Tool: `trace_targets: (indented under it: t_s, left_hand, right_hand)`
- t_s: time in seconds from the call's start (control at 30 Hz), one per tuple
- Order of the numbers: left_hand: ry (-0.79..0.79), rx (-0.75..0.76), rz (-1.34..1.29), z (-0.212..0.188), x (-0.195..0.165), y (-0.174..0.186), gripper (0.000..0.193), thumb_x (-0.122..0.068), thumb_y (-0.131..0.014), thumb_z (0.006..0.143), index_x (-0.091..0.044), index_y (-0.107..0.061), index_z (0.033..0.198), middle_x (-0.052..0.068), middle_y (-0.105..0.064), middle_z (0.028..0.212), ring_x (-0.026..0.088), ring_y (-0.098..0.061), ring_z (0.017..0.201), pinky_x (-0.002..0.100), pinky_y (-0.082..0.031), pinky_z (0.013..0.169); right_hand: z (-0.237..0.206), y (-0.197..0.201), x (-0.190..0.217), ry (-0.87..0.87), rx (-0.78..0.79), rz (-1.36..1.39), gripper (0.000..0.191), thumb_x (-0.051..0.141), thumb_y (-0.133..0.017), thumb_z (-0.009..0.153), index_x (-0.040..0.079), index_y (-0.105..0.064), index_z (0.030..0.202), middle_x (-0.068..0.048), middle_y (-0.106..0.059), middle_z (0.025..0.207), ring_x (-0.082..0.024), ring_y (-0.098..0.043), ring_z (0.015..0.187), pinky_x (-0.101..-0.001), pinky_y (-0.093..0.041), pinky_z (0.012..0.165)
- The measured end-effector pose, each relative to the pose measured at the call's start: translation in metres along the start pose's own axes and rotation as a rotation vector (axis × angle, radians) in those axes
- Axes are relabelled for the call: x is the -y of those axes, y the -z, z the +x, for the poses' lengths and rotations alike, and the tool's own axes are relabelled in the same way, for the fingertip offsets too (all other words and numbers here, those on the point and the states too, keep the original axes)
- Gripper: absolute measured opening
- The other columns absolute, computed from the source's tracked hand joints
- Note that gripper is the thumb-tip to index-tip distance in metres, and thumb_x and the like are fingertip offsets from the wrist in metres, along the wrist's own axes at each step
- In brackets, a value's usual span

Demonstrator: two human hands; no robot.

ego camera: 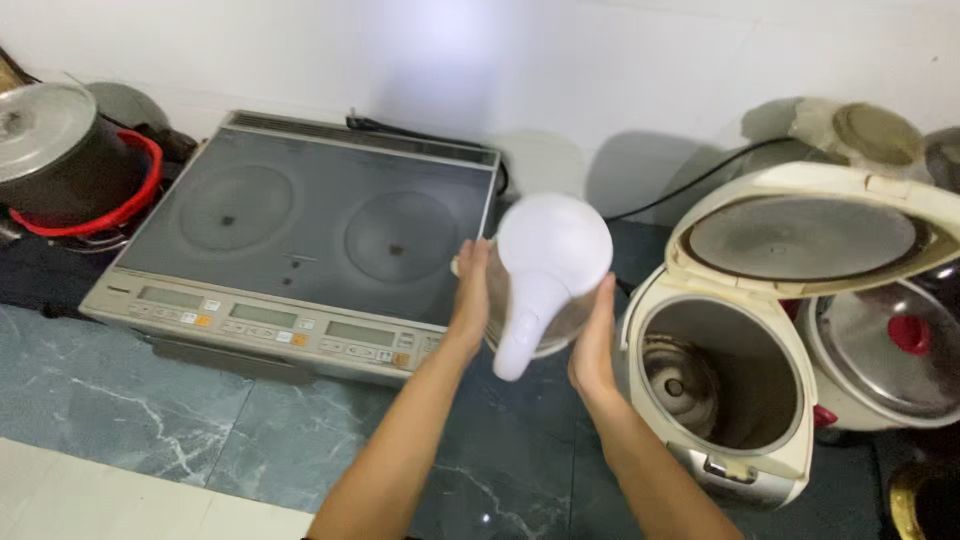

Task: The person rinses and wrings a cloth, then places it on the counter. They rearrange multiple bottles and containers on the countertop and a rotating spice rack, then adjust knives in a wooden holder. Finally, they move pots and a kettle onto the stovetop and close a rice cooker lid.

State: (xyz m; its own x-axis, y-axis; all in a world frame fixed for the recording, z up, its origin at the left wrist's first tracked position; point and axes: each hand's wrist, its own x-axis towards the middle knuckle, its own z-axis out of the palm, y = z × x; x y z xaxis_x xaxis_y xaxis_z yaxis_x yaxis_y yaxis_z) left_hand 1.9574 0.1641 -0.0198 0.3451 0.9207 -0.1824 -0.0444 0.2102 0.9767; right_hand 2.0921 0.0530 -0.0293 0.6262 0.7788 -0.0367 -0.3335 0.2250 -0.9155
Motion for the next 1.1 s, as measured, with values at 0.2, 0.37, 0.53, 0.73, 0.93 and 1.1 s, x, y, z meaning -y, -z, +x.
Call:
trace_targets:
  t_s: [0.2, 0.37, 0.53, 0.73, 0.93, 1.1]
  left_hand:
    - [-0.1, -0.145, -0.039, 0.02, -0.086, 0.072, 0.095, -0.074, -0.037, 0.091, -0.011, -0.02, 0.161, 0.012, -0.026, 0.165, 0.027, -0.025, 0.152, 0.043, -0.024, 0.12]
    - [-0.154, -0.09, -0.198, 0.043, -0.132, 0.171, 0.085, -0.068, -0.036, 0.094, -0.009, -0.032, 0.155, 0.017, -0.048, 0.151, 0.03, -0.047, 0.141, 0.045, -0.037, 0.115]
    - [-0.169, -0.105, -0.152, 0.082, -0.159, 0.288, 0.083, -0.068, -0.037, 0.095, -0.011, -0.032, 0.156, 0.012, -0.045, 0.155, 0.026, -0.044, 0.142, 0.043, -0.032, 0.117]
    - [-0.114, -0.116, -0.112, 0.14, -0.163, 0.412, 0.086, -0.07, -0.034, 0.096, -0.008, -0.03, 0.156, 0.014, -0.042, 0.156, 0.026, -0.04, 0.147, 0.043, -0.031, 0.119]
    - [-0.007, -0.195, -0.075, 0.193, -0.156, 0.476, 0.089, -0.071, -0.035, 0.092, -0.01, -0.029, 0.157, 0.012, -0.041, 0.158, 0.026, -0.039, 0.147, 0.042, -0.029, 0.119]
    - [0.08, -0.161, -0.101, 0.214, -0.152, 0.494, 0.086, -0.069, -0.033, 0.093, -0.013, -0.026, 0.158, 0.011, -0.041, 0.158, 0.025, -0.038, 0.147, 0.041, -0.029, 0.119]
  right_hand:
    - [0.024, -0.115, 0.03, 0.065, 0.163, 0.032, 0.087, 0.066, -0.035, 0.097, 0.006, -0.028, 0.159, -0.014, -0.031, 0.167, -0.028, -0.028, 0.153, -0.0433, -0.02, 0.123]
    - [0.043, -0.226, 0.004, 0.004, 0.274, -0.006, 0.09, 0.069, -0.034, 0.097, 0.004, -0.032, 0.158, -0.014, -0.033, 0.166, -0.027, -0.028, 0.153, -0.0416, -0.02, 0.123]
    - [0.043, -0.343, -0.05, -0.131, 0.182, -0.053, 0.087, 0.068, -0.032, 0.096, 0.005, -0.034, 0.156, -0.013, -0.038, 0.162, -0.025, -0.034, 0.149, -0.0412, -0.024, 0.121]
    - [0.063, -0.456, -0.129, -0.198, 0.188, -0.059, 0.086, 0.067, -0.032, 0.097, 0.003, -0.035, 0.154, -0.014, -0.039, 0.161, -0.026, -0.035, 0.149, -0.0406, -0.026, 0.121]
    - [0.089, -0.513, -0.184, -0.278, 0.142, -0.127, 0.089, 0.07, -0.032, 0.095, 0.006, -0.032, 0.156, -0.013, -0.036, 0.162, -0.026, -0.033, 0.15, -0.0408, -0.026, 0.121]
    - [0.107, -0.529, -0.203, -0.329, 0.106, -0.133, 0.091, 0.071, -0.035, 0.092, 0.008, -0.028, 0.158, -0.012, -0.034, 0.162, -0.026, -0.032, 0.15, -0.0422, -0.026, 0.121]
